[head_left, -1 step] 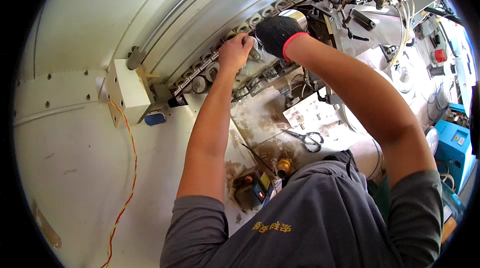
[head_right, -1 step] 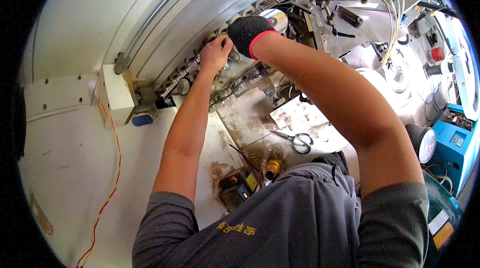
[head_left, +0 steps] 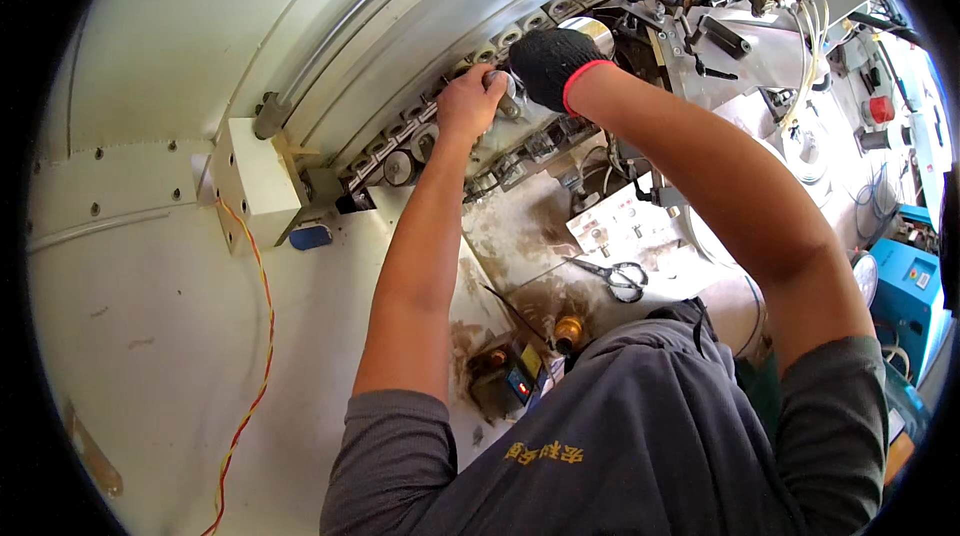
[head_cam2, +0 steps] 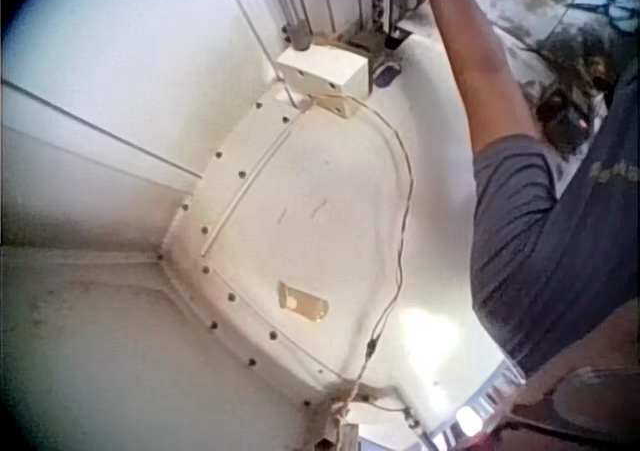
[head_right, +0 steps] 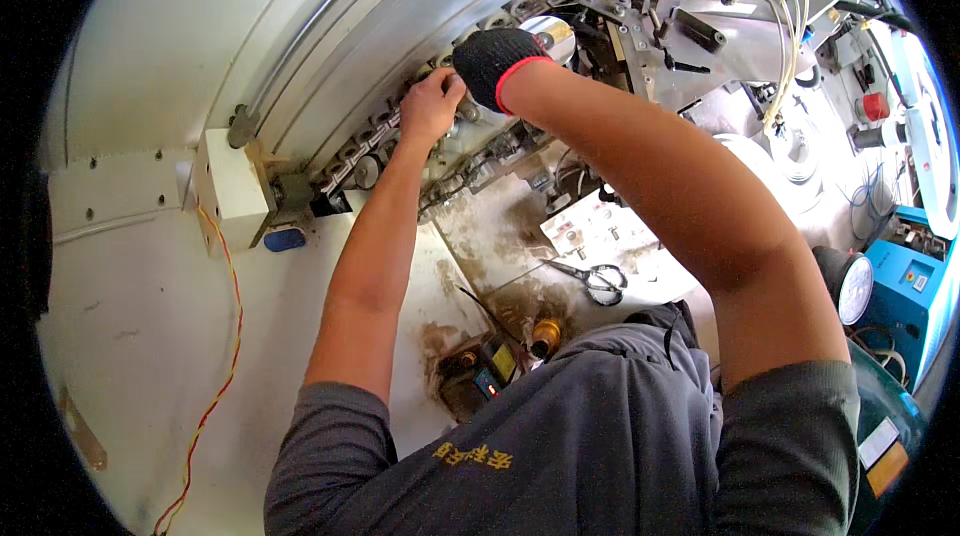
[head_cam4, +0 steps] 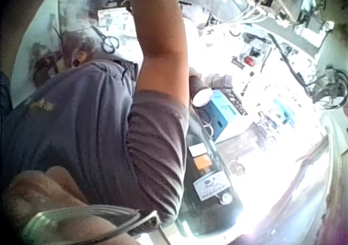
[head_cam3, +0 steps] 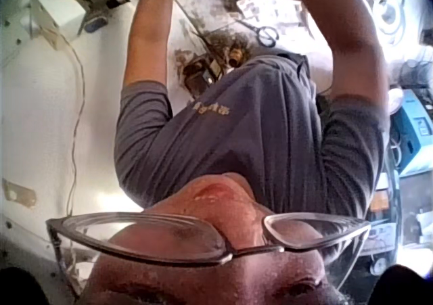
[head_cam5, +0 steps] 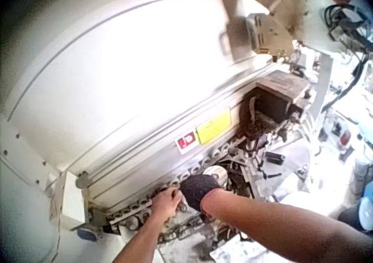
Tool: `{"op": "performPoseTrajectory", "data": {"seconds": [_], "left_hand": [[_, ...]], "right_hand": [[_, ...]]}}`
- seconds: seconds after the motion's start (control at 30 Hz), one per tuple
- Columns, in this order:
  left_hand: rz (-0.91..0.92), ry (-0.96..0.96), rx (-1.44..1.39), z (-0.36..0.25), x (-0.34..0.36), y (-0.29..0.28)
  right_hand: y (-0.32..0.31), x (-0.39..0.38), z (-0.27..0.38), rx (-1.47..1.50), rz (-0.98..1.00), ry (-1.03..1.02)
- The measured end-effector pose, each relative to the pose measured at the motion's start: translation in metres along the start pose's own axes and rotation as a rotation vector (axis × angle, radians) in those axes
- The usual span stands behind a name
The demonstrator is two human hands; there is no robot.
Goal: The person adjusts several circular rollers and metal components on an industrial machine using their hands and a small orange tool, periodically turning dials and checking the alignment.
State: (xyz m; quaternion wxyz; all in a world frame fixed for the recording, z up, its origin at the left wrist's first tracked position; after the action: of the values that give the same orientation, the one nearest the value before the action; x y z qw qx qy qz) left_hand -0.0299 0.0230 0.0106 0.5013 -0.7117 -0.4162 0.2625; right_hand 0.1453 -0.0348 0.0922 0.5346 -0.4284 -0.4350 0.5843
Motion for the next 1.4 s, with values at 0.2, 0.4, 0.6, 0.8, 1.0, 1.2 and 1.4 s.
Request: {"op": "performPoseTrajectory", "data": {"seconds": [0.2, 0.4, 0.6, 0.8, 1.0, 1.2, 1.4], "left_hand": [[0.023, -0.045, 0.053, -0.009, 0.003, -0.002], [0.011, 0.006, -0.025, -0.009, 0.010, -0.001], [-0.037, 0.036, -0.047, 0.006, -0.002, 0.003], [-0.009, 0.015, -0.090, -0.002, 0.004, 0.000], [-0.032, 0.057, -0.046, -0.007, -0.002, -0.005], [-0.080, 0.053, 0.025, -0.010, 0.000, 0.002], [-0.137, 0.048, -0.070, 0.007, -0.003, 0.002]], "right_hand": [[0.020, 0.010, 0.004, -0.042, 0.060, -0.014], [0.027, 0.014, -0.006, -0.101, 0.139, -0.172], [-0.015, 0.010, 0.004, -0.129, -0.005, -0.160], [0.026, -0.011, -0.004, -0.078, -0.016, -0.060], [0.016, -0.071, -0.030, -0.037, -0.046, 0.051], [0.037, -0.072, -0.022, 0.109, -0.059, 0.115], [0.004, -0.074, -0.010, 0.104, -0.001, 0.162]]}}
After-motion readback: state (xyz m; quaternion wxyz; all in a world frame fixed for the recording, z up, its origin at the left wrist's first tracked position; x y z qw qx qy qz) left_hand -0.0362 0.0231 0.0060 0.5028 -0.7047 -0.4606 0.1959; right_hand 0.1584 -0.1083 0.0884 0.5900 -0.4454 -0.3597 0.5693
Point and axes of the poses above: each hand's wrist, its own x-axis towards the middle knuckle, its own y-axis out of the palm, z = x × y, the point moved 1 cm from there along x, towards the middle knuckle, and after that the axes turned 11 degrees about y, right-handed, at the moved point
